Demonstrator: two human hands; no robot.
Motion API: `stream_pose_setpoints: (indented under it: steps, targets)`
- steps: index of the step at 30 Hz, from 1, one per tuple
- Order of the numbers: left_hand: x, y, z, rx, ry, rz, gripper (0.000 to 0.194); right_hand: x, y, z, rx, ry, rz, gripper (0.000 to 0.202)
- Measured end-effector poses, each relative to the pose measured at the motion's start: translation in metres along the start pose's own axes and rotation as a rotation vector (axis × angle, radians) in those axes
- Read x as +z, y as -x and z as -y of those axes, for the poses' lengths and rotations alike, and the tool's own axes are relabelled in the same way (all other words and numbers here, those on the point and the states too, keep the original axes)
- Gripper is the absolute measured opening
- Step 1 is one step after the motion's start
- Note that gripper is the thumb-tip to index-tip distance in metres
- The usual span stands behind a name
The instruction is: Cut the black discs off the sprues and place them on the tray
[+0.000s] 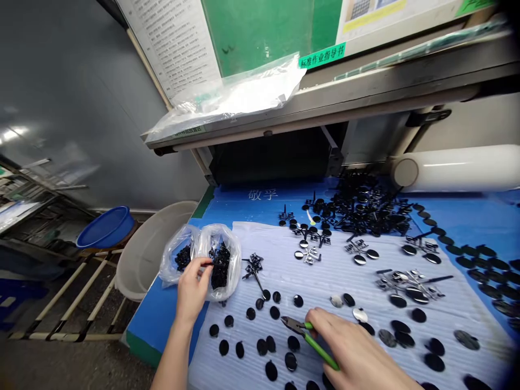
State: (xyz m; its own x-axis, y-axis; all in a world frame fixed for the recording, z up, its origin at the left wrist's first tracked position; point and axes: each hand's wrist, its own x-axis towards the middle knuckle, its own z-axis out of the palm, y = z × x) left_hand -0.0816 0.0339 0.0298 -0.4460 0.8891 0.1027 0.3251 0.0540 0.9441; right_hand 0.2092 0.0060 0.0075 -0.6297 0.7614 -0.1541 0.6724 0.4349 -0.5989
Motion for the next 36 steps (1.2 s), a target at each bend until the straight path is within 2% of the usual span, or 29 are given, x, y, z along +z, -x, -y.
stream_pose_setpoints:
  steps: [3, 6, 8, 11, 13, 18, 26, 36]
  targets:
    - [0.008, 0.004, -0.001, 0.053, -0.035, -0.024, 0.006, 0.001, -0.004, 0.003, 0.028, -0.017, -0.030, 0.032]
    - [0.023, 0.024, -0.019, 0.051, 0.029, -0.015, 0.007, 0.001, -0.006, 0.009, 0.043, -0.089, -0.091, 0.032]
    - [0.035, 0.044, -0.037, -0.020, 0.167, 0.033, 0.005, 0.000, -0.006, 0.014, 0.041, -0.150, -0.143, 0.035]
    - [0.054, 0.072, -0.062, -0.251, 0.532, 0.065, 0.010, -0.005, -0.005, 0.022, 0.023, -0.193, -0.214, 0.038]
    - [0.066, 0.087, -0.072, -0.354, 0.699, 0.074, 0.014, -0.009, -0.003, 0.027, 0.017, -0.203, -0.251, 0.040]
    - [0.087, 0.104, -0.081, -0.432, 0.840, 0.106, 0.018, -0.017, 0.002, 0.031, 0.011, -0.215, -0.324, 0.043]
    - [0.087, 0.110, -0.084, -0.513, 0.824, 0.125, 0.020, -0.020, 0.008, 0.030, 0.000, -0.208, -0.356, 0.039]
    - [0.090, 0.113, -0.082, -0.531, 0.840, 0.153, 0.020, -0.015, 0.008, 0.027, -0.054, -0.194, -0.401, 0.038]
